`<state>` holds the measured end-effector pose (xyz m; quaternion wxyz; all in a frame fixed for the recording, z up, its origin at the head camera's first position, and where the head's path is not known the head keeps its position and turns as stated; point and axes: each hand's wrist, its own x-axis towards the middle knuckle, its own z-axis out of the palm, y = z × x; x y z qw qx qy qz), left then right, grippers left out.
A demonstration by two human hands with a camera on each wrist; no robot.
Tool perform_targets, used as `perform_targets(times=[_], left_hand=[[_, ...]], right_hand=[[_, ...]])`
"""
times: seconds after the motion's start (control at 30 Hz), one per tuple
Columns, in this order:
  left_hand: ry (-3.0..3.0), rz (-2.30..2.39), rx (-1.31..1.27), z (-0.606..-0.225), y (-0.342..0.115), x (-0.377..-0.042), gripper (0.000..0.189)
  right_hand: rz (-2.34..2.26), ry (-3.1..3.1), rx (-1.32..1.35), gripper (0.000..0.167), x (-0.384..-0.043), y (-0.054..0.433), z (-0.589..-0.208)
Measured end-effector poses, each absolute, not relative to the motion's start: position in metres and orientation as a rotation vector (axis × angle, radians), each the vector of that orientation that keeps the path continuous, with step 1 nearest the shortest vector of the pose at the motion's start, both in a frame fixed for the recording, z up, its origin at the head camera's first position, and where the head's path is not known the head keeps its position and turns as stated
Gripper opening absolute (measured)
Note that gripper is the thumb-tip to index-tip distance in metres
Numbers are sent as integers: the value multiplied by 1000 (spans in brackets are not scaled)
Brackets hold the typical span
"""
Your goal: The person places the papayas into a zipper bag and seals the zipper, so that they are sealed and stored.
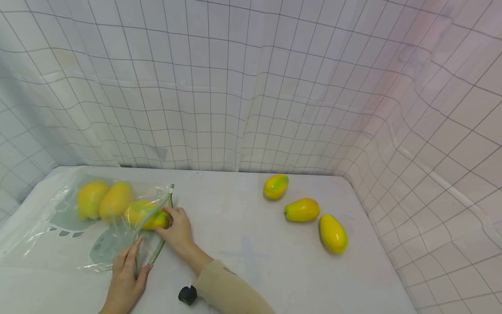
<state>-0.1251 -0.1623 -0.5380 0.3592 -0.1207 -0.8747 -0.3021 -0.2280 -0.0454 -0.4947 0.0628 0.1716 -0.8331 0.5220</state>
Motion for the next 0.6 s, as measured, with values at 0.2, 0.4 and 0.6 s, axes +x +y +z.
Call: perform_targets(times=[0.2, 0.4, 0.6], left_hand=[[-2251, -780, -315, -538, -162, -125, 67], [-2258, -776, -303, -539, -162, -125, 67], [-2260, -779, -297, -538, -162, -125, 67]], right_hand=[[1646, -2520, 526, 42, -228, -46, -495], [1707, -2494, 474, 40, -229, -49, -495], [1678, -2472, 444, 37, -231, -55, -495]])
